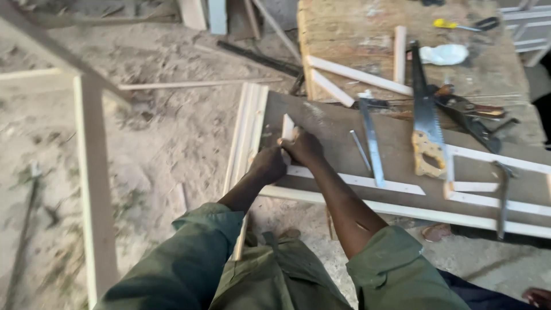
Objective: The person measures and marks wooden pieces using a try square and pencil, then cuts them with a hand saw. They apply glue to the edges of the cut pieces and assemble them into a rectangular frame, securing the joints with a hammer and nails.
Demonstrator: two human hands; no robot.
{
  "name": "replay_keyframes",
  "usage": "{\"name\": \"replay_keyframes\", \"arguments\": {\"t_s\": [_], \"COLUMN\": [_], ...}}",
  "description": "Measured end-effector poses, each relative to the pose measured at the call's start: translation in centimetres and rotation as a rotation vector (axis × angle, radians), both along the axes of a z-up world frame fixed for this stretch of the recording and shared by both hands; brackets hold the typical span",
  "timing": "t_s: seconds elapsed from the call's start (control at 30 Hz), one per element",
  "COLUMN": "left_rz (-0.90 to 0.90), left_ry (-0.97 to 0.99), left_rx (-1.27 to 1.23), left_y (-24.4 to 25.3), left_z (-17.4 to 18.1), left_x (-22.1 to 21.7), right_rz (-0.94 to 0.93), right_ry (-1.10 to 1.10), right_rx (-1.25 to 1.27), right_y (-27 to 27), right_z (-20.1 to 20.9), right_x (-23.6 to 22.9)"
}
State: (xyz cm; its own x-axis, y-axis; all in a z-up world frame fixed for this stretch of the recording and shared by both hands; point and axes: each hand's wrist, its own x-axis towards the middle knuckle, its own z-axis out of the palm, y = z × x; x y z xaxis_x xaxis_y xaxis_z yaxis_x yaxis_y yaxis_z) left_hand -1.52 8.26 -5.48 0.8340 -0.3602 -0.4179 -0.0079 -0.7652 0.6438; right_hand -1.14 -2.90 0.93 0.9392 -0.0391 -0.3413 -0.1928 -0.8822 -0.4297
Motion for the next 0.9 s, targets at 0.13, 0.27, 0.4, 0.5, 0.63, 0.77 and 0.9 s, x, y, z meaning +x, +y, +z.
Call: {"name": "replay_keyframes", "arguments": {"t_s": [0.13,0.27,0.4,0.5,0.63,0.77,0.9], "left_rz": [-0.083,-0.124,-0.169,-0.019,-0.027,0.023,-0.008], "left_ry": [-0.027,0.059,0.048,0.147,0.130,0.041,-0.011], "left_rx": [-0.169,-0.046,0.027,-0.124,0.018,0.015,0.013], "left_y": [-2.6,0.3,0.0,0.7,0.0,0.0,-0.5], "left_z": [-0.9,2.3,3.4,4.7,2.5,-0.1,-0.9], "left_x": [-0.4,-1.6,-1.6,-1.7,-0.6,-0.4,0.3], "right_rz": [-0.003,-0.162,-0.437,-0.364,-0.263,-0.725,-0.663], "right_ry": [-0.163,-0.220,-0.064,0.075,-0.022,-0.041,0.206], "right_rx": [0.187,0.001,-0.375,-0.204,0.112,0.771,0.836], "right_y": [-4.7,-11.9,-18.4,-20.2,-19.6,-17.7,-13.3], "right_z": [-1.5,-2.2,-2.6,-4.1,-1.0,2.7,9.4], "right_x": [-1.3,-2.3,-2.6,-1.8,-1.7,-2.9,-6.7]}}
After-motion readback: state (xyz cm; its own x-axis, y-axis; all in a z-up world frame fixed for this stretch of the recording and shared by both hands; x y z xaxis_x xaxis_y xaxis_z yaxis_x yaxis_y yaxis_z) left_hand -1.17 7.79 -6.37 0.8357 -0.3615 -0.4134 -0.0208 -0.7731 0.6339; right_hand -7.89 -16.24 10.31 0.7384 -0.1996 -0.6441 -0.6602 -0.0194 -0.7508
